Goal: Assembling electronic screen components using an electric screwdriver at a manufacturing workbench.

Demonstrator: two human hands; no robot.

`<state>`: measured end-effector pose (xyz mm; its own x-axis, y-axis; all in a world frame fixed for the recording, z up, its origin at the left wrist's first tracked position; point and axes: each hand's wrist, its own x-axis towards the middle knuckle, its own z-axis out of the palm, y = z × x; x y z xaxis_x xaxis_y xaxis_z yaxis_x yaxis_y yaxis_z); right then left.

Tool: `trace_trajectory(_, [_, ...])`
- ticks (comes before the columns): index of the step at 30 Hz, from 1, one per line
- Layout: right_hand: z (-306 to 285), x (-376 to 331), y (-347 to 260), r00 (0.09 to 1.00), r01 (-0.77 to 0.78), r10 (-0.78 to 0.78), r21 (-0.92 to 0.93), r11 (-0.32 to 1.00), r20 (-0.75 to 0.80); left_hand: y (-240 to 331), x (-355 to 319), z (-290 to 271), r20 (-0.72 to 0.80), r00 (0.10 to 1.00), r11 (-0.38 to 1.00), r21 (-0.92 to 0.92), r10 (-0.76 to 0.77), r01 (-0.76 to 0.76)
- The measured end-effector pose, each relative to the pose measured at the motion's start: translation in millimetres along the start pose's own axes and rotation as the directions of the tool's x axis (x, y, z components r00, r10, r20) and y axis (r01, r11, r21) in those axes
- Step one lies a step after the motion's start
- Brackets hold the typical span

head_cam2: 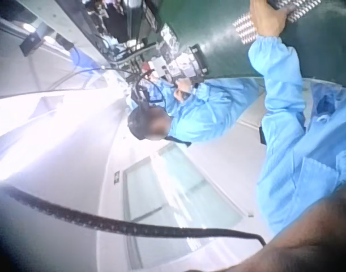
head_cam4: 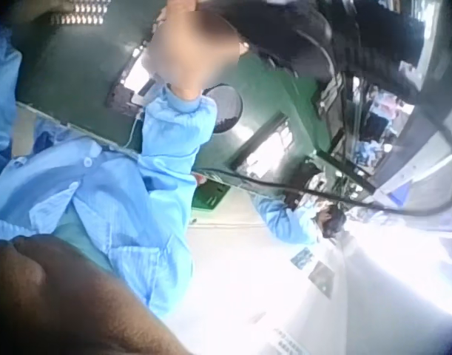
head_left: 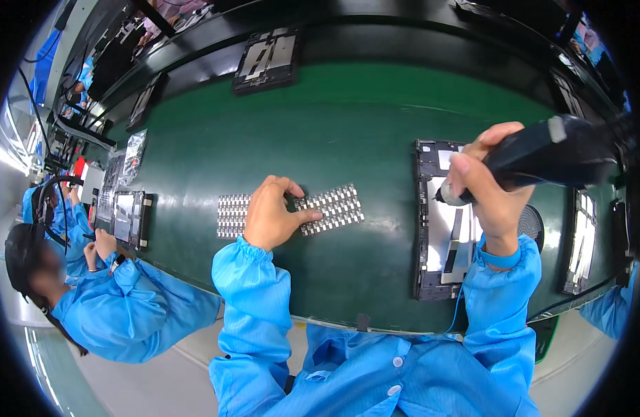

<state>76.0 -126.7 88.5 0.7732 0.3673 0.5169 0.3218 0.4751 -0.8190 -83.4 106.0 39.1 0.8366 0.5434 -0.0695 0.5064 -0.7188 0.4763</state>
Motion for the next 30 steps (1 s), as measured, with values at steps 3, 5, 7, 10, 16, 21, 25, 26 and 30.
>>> trace_trajectory(3, [-15, 0, -17, 0.996, 0.086, -0.085, -0.033, 0.996, 0.011, 9, 5, 6, 0.063, 0.995, 0.992, -0.103, 0.08, -0.073])
trace_trajectory(5, [-24, -4, -30, 0.995, 0.096, -0.097, -0.057, 0.994, -0.002, 10, 12, 11, 0.188, 0.976, 0.932, -0.361, 0.107, -0.033])
trace_trajectory(7, [-39, -10, -42, 0.995, 0.102, -0.103, -0.1, 0.99, -0.01, 16, 17, 14, 0.228, 0.965, 0.845, -0.534, 0.134, 0.009])
trace_trajectory(10, [-64, -23, -51, 0.995, 0.086, -0.092, -0.141, 0.986, -0.037, 20, 25, 18, 0.317, 0.928, 0.726, -0.683, 0.194, 0.082])
trace_trajectory(16, [-112, -41, -72, 0.987, 0.053, -0.095, -0.296, 0.954, -0.131, 27, 29, 38, 0.28, 0.937, 0.81, -0.587, 0.206, -0.003])
trace_trajectory(21, [-141, -47, -68, 0.949, 0.004, -0.065, -0.194, 0.981, -0.31, 27, 21, 37, 0.081, 0.965, 0.922, -0.324, 0.25, -0.211])
trace_trajectory(25, [-167, -46, -56, 0.932, 0.076, -0.107, -0.101, 0.992, -0.347, 25, 13, 45, -0.011, 0.964, 0.901, -0.353, 0.264, -0.251])
trace_trajectory(26, [-170, -46, -54, 0.932, 0.102, -0.121, -0.074, 0.992, -0.342, 27, 11, 49, 0.0, 0.959, 0.898, -0.353, 0.282, -0.264])
trace_trajectory(30, [-179, -48, -47, 0.922, 0.068, -0.115, -0.139, 0.988, -0.369, 17, 7, 66, -0.106, 0.94, 0.847, -0.41, 0.326, -0.339])
